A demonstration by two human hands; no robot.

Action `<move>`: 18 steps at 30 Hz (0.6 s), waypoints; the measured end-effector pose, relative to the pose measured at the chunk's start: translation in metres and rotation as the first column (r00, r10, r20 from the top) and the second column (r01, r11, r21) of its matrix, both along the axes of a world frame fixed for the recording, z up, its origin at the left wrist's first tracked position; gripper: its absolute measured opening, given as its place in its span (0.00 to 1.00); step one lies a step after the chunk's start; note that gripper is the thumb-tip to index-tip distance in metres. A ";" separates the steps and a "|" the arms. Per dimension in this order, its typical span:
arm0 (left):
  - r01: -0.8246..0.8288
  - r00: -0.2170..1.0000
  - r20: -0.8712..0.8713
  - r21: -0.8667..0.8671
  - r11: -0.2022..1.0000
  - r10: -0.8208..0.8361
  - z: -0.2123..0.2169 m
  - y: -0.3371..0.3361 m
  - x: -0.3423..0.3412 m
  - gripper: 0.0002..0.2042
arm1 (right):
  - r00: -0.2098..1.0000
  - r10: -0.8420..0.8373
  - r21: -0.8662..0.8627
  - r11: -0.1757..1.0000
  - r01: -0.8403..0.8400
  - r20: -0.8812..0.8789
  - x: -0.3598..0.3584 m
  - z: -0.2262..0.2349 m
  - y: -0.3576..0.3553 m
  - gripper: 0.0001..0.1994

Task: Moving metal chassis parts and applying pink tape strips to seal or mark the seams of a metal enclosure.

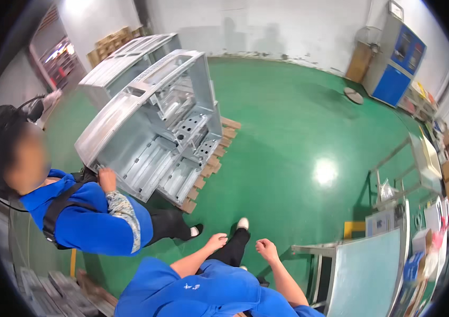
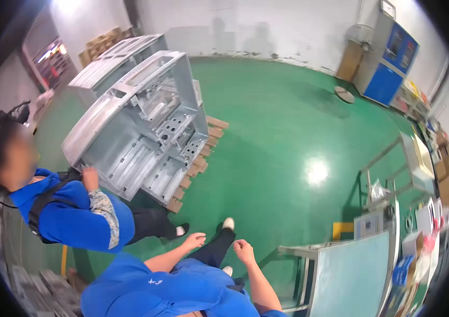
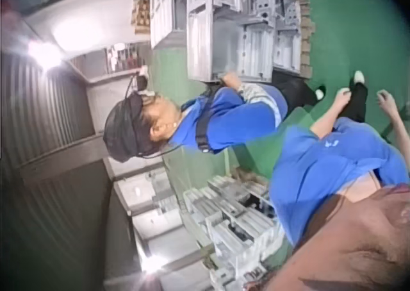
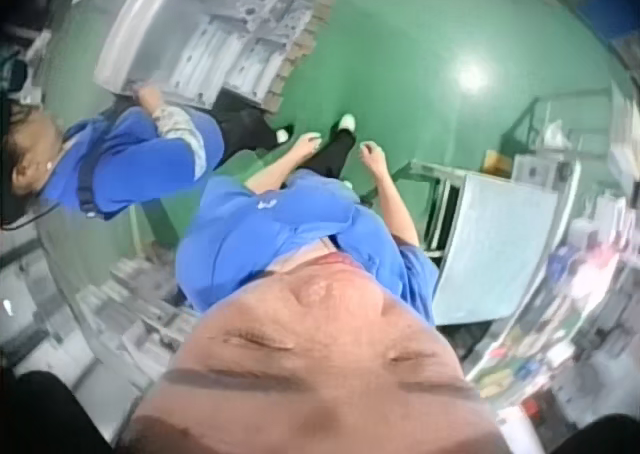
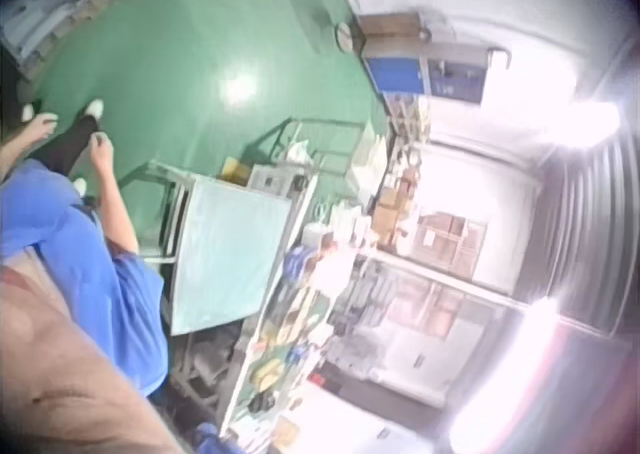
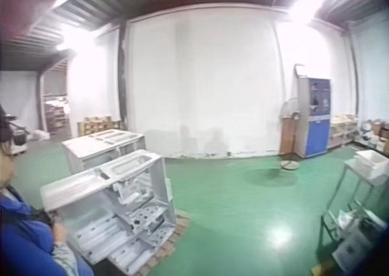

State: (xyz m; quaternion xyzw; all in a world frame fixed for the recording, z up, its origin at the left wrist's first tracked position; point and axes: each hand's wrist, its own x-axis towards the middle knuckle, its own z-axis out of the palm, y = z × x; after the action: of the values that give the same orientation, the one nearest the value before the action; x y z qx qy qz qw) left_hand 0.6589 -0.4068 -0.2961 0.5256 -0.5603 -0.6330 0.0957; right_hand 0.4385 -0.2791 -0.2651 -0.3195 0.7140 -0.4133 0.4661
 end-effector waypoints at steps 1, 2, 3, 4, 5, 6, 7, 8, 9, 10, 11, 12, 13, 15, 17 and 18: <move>-0.057 0.998 -0.039 0.042 0.997 0.058 0.002 -0.015 -0.027 0.17 | 0.999 0.038 -0.025 0.999 -0.039 -0.037 -0.018 0.004 -0.022 0.10; -0.097 0.991 -0.089 0.063 0.993 0.102 0.004 -0.029 -0.052 0.16 | 0.994 0.078 -0.049 0.995 -0.081 -0.072 -0.037 0.007 -0.045 0.10; -0.109 0.989 -0.099 0.041 0.993 0.112 0.001 -0.050 -0.079 0.15 | 0.989 0.107 -0.069 0.991 -0.114 -0.100 -0.058 0.012 -0.071 0.10; -0.138 0.974 -0.182 0.011 0.990 0.138 0.005 -0.075 -0.103 0.16 | 0.982 0.118 -0.068 0.989 -0.129 -0.146 -0.077 0.036 -0.101 0.10; -0.164 0.950 -0.273 -0.028 0.986 0.150 0.015 -0.109 -0.128 0.17 | 0.971 0.128 -0.116 0.981 -0.154 -0.200 -0.098 0.049 -0.133 0.10; -0.288 0.906 -0.352 -0.106 0.952 0.235 0.021 -0.154 -0.152 0.17 | 0.957 0.142 -0.172 0.967 -0.188 -0.252 -0.118 0.060 -0.169 0.10; -0.412 0.845 -0.438 -0.169 0.895 0.305 0.039 -0.201 -0.177 0.17 | 0.940 0.151 -0.225 0.948 -0.225 -0.307 -0.139 0.070 -0.205 0.10; -0.522 0.761 -0.530 -0.161 0.838 0.373 0.059 -0.254 -0.200 0.17 | 0.898 0.162 -0.267 0.920 -0.287 -0.409 -0.160 0.075 -0.245 0.09; -0.633 0.660 -0.651 -0.214 0.744 0.374 0.075 -0.306 -0.220 0.18 | 0.893 0.198 -0.251 0.915 -0.316 -0.404 -0.175 0.088 -0.281 0.09; -0.669 0.621 -0.681 -0.202 0.716 0.389 0.107 -0.348 -0.241 0.18 | 0.888 0.230 -0.212 0.919 -0.333 -0.399 -0.196 0.104 -0.317 0.09; -0.677 0.623 -0.686 -0.231 0.699 0.376 0.140 -0.386 -0.257 0.18 | 0.879 0.256 -0.193 0.915 -0.355 -0.403 -0.217 0.118 -0.353 0.09; -0.740 0.571 -0.743 -0.281 0.611 0.349 0.152 -0.422 -0.262 0.19 | 0.900 0.280 -0.229 0.902 -0.366 -0.334 -0.228 0.121 -0.387 0.09; -0.771 0.593 -0.722 -0.382 0.509 0.357 0.163 -0.454 -0.266 0.20 | 0.922 0.298 -0.274 0.891 -0.361 -0.247 -0.237 0.119 -0.425 0.10; -0.770 0.637 -0.663 -0.574 0.279 0.393 0.181 -0.506 -0.264 0.21 | 0.935 0.348 -0.336 0.875 -0.349 -0.067 -0.247 0.125 -0.493 0.10; -0.692 0.676 -0.539 -0.699 0.182 0.503 0.191 -0.539 -0.260 0.23 | 0.914 0.392 -0.348 0.875 -0.336 0.102 -0.248 0.141 -0.557 0.11; -0.674 0.673 -0.525 -0.725 0.141 0.521 0.197 -0.551 -0.264 0.25 | 0.909 0.392 -0.328 0.885 -0.330 0.142 -0.250 0.144 -0.591 0.11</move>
State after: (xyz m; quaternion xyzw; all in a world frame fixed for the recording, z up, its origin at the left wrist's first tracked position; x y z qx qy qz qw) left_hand 0.3948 -0.9575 -0.0994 0.5213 -0.5352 -0.1842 0.6387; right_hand 0.1883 -0.8704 -0.1213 -0.4695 0.5198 -0.4518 0.5526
